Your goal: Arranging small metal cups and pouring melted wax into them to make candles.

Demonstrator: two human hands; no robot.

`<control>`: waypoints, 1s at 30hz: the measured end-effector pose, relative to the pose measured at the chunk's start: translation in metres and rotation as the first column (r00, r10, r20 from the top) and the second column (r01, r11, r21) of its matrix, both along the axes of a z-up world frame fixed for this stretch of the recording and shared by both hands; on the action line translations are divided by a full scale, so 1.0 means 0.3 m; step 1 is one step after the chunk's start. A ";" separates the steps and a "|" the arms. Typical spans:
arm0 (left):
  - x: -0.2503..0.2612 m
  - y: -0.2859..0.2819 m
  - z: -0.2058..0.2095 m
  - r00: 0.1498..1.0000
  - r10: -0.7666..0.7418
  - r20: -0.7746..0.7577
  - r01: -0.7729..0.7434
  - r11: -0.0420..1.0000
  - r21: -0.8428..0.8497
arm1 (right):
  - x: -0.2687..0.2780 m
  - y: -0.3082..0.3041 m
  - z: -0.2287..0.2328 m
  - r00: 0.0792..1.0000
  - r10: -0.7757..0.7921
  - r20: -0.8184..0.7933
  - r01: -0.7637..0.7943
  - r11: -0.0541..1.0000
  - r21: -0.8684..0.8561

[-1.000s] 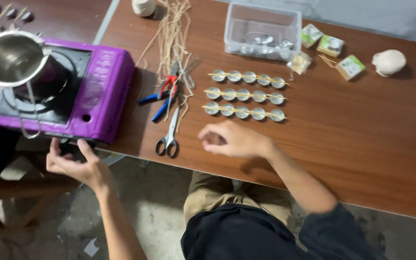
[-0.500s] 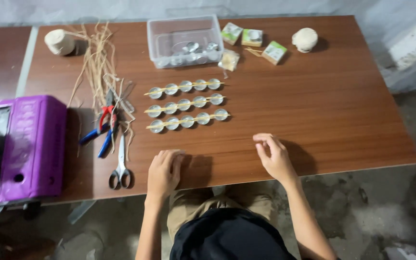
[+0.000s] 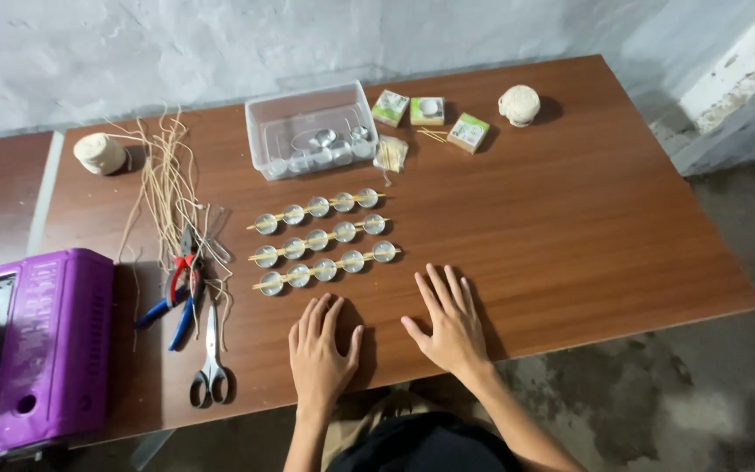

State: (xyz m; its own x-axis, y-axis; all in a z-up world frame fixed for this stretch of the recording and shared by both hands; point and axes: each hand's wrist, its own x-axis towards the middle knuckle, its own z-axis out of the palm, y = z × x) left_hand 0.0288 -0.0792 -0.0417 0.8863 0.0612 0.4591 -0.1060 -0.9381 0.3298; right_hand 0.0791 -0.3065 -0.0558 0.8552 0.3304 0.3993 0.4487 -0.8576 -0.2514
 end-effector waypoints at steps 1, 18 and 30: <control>0.001 0.002 -0.001 1.000 0.002 0.004 -0.002 1.000 0.004 | 0.005 0.006 0.002 1.000 0.002 0.004 -0.002 1.000 0.004; 0.004 0.005 -0.003 0.999 0.027 -0.033 -0.028 0.999 -0.041 | 0.017 0.020 -0.020 0.999 -0.023 -0.022 0.022 0.999 -0.043; 0.008 0.003 -0.013 0.998 0.049 -0.044 -0.050 0.999 -0.019 | 0.018 0.020 -0.033 0.999 -0.027 -0.037 0.025 0.998 -0.050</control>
State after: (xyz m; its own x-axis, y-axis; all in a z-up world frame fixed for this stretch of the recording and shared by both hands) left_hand 0.0313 -0.0782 -0.0457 0.9010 0.1141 0.4184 -0.0448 -0.9351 0.3514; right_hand 0.0845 -0.3005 -0.0656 0.8781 0.3262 0.3500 0.4168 -0.8808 -0.2248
